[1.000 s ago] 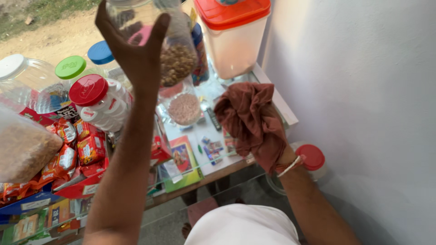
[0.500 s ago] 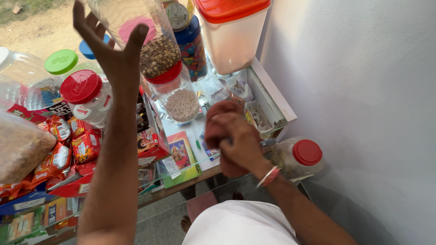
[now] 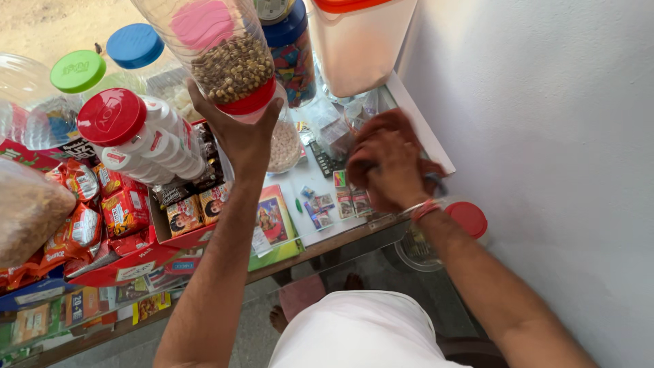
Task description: The person wipes a glass display counter with a cloth, lifting and moving various snack boxes and plastic jars to clean underneath them. The person handles multiple snack packages and jars, wiping the glass surface and the containers before placing them back.
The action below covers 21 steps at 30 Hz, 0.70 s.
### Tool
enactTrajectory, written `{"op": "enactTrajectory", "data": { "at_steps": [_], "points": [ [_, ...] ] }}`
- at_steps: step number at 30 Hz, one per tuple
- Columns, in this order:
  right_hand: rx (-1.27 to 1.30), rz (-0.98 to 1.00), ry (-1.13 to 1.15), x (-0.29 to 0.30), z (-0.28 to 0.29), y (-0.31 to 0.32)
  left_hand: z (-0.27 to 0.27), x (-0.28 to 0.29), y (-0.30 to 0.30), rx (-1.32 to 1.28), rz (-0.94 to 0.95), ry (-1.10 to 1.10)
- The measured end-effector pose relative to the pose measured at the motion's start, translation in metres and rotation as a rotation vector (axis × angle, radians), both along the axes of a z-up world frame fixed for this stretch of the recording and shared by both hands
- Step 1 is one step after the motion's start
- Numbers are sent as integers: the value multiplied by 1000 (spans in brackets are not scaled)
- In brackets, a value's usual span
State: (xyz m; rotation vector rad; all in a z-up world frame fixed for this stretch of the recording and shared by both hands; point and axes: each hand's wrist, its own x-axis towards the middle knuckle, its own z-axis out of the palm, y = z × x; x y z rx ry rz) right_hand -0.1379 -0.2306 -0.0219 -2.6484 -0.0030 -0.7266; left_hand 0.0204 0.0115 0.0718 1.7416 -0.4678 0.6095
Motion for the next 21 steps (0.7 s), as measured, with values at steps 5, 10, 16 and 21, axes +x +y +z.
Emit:
{"op": "enactTrajectory", "data": {
  "at_steps": [5,10,16,21],
  "points": [
    [151,-31,-90,2,2,15,14,9,14,-70,-146,88],
    [64,295,-54,15,-1,110,19,7,20,-92,-183,148],
    [72,228,10,66,-1,51,27,9,20,-2,-80,190],
    [172,-214,99,80,-14,2,28,9,23,10,-72,214]
  ]
}}
